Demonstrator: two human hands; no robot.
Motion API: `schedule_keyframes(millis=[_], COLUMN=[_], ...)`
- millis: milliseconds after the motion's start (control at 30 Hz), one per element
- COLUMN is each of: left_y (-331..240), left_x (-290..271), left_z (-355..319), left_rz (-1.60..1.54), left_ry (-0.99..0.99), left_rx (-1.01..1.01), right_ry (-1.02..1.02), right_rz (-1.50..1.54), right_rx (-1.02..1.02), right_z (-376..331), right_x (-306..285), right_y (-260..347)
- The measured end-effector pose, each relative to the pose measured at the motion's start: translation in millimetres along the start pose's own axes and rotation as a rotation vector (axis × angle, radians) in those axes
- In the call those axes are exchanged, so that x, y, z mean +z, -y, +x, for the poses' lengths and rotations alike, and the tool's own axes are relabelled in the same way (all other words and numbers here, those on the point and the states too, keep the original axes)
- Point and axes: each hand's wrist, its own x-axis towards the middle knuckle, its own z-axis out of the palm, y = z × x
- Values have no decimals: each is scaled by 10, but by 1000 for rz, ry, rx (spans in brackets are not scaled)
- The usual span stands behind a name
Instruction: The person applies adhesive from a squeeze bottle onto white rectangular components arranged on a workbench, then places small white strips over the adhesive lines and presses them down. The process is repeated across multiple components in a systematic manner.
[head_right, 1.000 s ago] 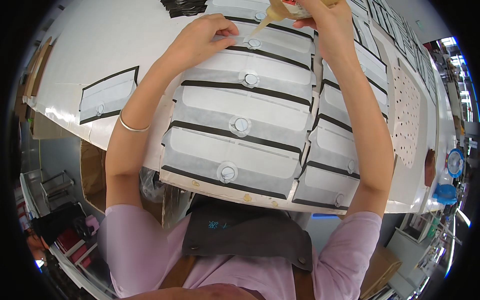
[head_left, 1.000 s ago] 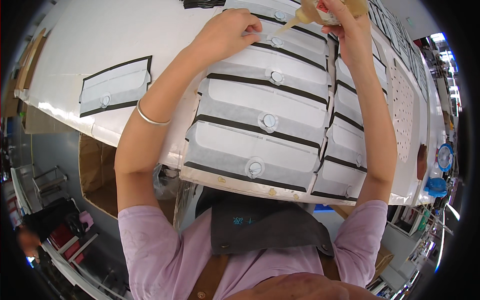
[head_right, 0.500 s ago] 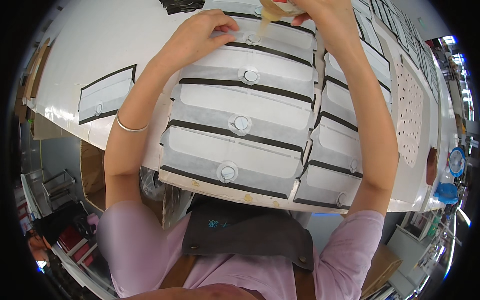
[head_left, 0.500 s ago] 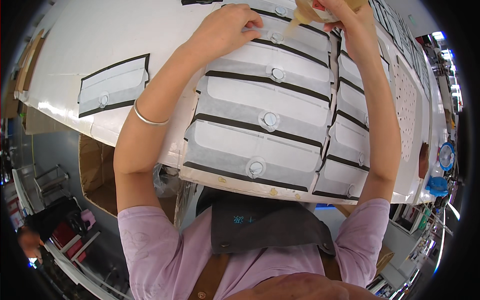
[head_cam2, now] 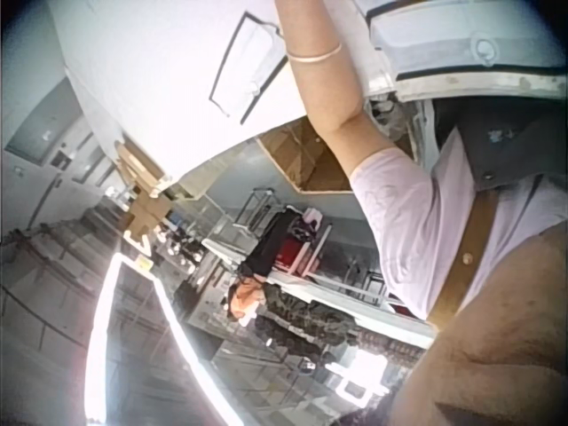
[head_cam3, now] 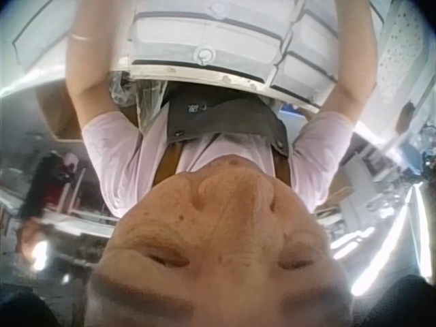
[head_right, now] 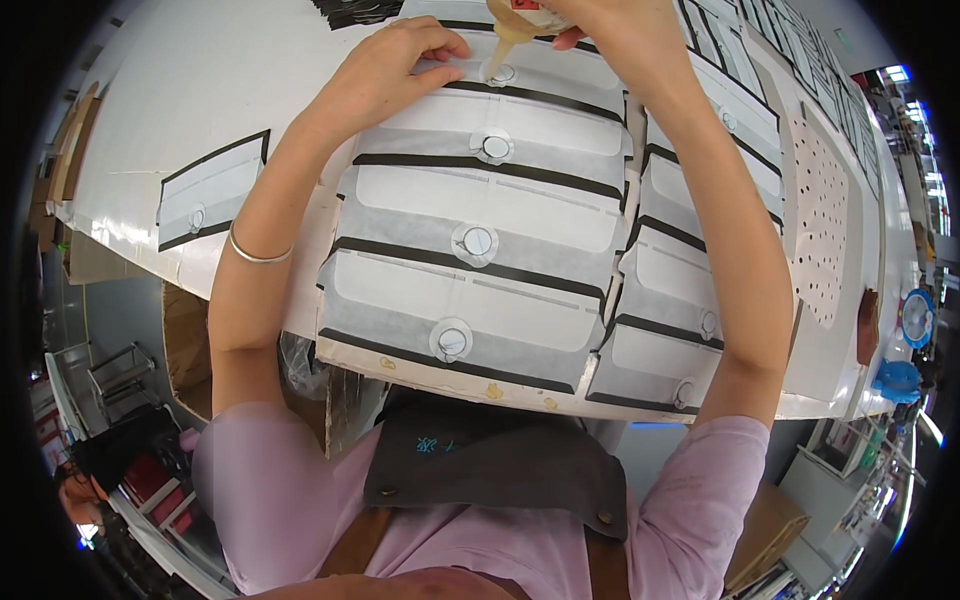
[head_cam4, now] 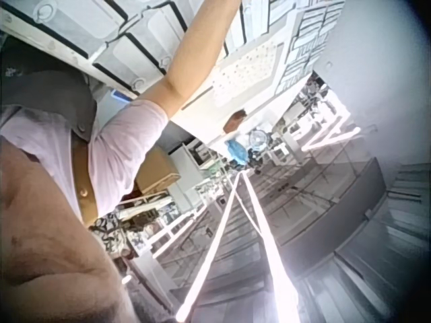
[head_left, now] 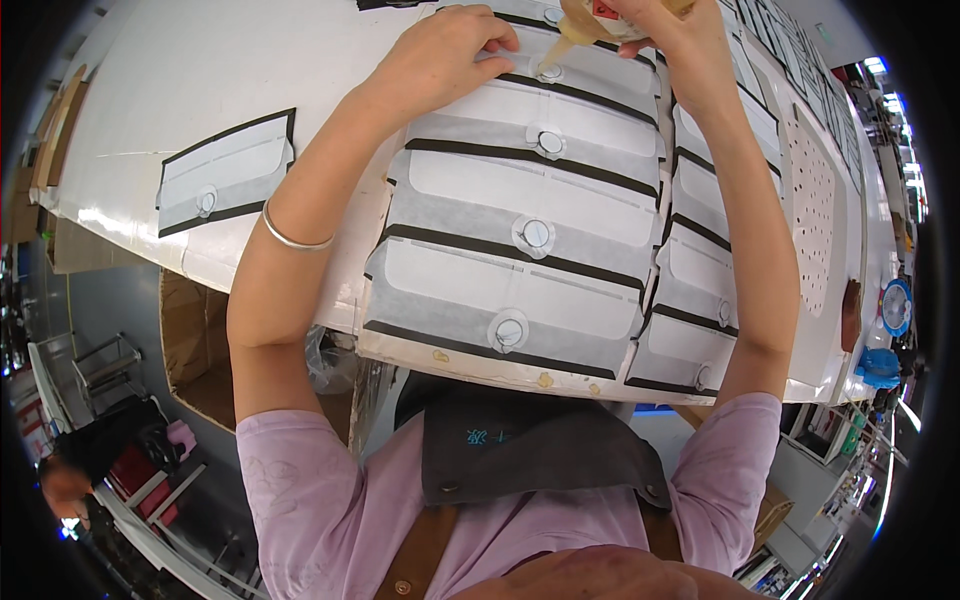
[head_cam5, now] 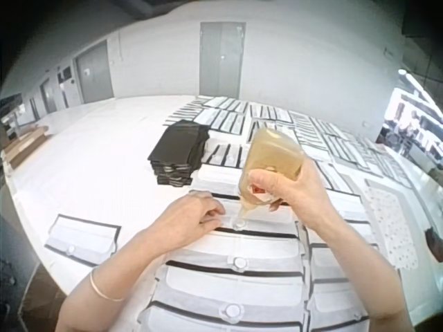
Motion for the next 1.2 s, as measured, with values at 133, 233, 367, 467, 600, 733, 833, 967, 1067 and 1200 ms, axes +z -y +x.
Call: schedule_keyframes(millis=[133,233,367,467,600,733,833,967,1067,1200], left_y=[1,-51,-206,-226,-185,-177,-160,-174,-170,-168], left_x=[-24,-71,-122,-347,-317,-327,-288,-285,-286,-279], left_z=[-21,-54,-148,-78,-95,-114,-88,-78,-78,-75], left_rz=[13,29,171,151,138,142,150,156,158,164], left_ry=[10,14,-6,296,275,271,272,295,287,278], left_rx=[6,16,72,53,105,103,96,66,82,96], right_ry=[25,-79,-183,-140,-181,-120,-117,-51,-8,26], right_rz=[-196,-4,558,660,476,288,273,154,117,79], right_rx=[63,-183,-251,-156,59,26,23,96,-14,-58], right_z=[-28,-183,-264,-340,-448,-573,-492,-521,-500,-480], right_x=[-202,-520,-1340,-1330,-1039,-125,-60,-47,-147,-128], right_y=[113,236,242,322,-467,-49,-174,-65,-97,-60])
